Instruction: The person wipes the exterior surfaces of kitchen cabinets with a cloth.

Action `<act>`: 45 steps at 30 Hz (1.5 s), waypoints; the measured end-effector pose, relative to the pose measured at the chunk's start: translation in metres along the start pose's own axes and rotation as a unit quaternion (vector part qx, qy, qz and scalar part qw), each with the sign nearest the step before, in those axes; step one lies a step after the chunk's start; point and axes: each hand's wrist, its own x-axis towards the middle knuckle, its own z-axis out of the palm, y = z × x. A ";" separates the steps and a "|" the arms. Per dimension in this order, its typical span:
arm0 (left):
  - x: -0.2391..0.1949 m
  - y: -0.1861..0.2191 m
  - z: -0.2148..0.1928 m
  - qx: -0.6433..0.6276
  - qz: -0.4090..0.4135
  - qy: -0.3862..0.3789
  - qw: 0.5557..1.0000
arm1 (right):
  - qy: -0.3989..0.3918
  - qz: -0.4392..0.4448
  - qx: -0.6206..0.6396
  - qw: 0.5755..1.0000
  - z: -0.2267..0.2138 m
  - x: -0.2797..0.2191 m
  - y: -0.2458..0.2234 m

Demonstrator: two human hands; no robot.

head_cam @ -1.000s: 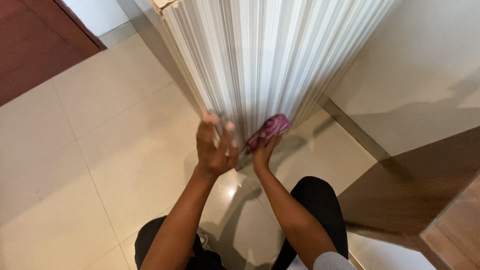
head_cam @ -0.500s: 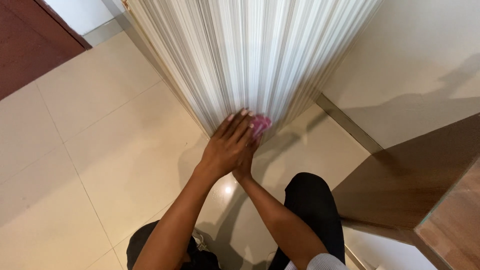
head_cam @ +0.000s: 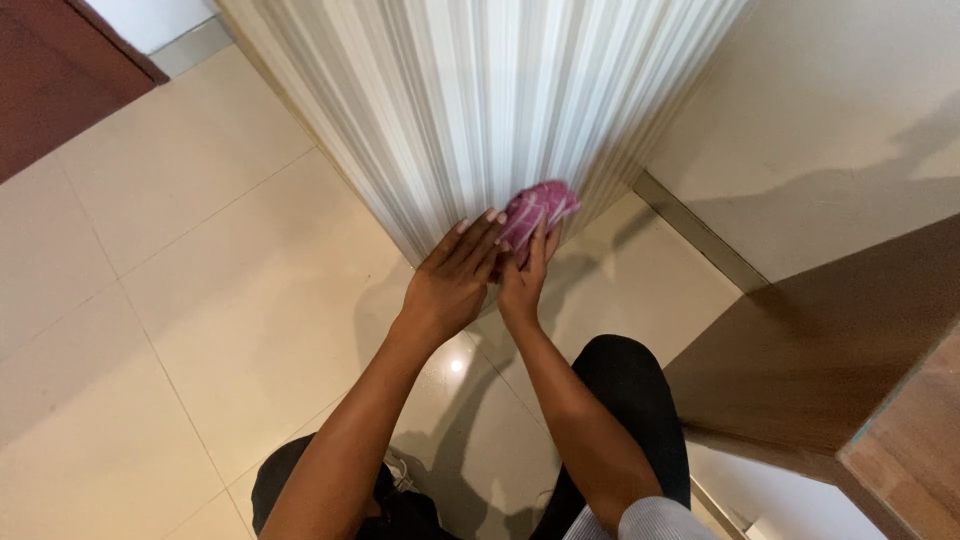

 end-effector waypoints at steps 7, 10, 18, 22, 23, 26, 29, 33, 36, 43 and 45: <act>0.000 0.006 -0.008 0.020 0.007 -0.051 0.999 | 0.016 0.016 0.005 1.000 -0.022 0.022 0.075; 0.004 0.007 -0.007 0.057 0.006 -0.048 0.997 | 0.044 0.200 0.156 0.966 -0.032 0.045 0.052; 0.011 0.025 -0.004 -0.044 0.002 -0.040 0.998 | 0.021 -0.043 0.010 0.999 -0.032 0.065 0.012; 0.012 0.026 -0.003 -0.019 0.019 -0.056 0.998 | 0.035 -0.054 -0.001 0.998 -0.030 0.044 0.078; 0.011 0.024 0.002 -0.004 0.019 -0.059 0.998 | 0.041 0.037 0.023 0.998 -0.028 0.038 0.083; 0.005 0.021 0.009 -0.004 0.023 -0.065 0.998 | 0.032 0.260 0.067 0.963 -0.034 0.010 0.090; -0.003 0.015 0.022 -0.017 0.021 -0.055 0.998 | 0.006 0.403 0.114 0.908 -0.034 0.000 0.120; 0.003 0.013 0.005 -0.013 0.031 -0.075 0.997 | 0.069 0.342 0.165 0.922 -0.031 0.019 0.057; 0.010 0.020 0.003 -0.059 0.015 -0.034 0.998 | 0.031 0.199 0.157 0.967 -0.041 0.043 0.015; 0.018 0.021 0.020 -0.163 0.017 -0.012 0.986 | 0.050 -0.215 -0.084 0.972 -0.039 0.046 0.051; 0.015 0.023 0.024 -0.190 0.017 -0.003 0.982 | 0.067 0.261 0.151 0.951 -0.041 0.036 0.048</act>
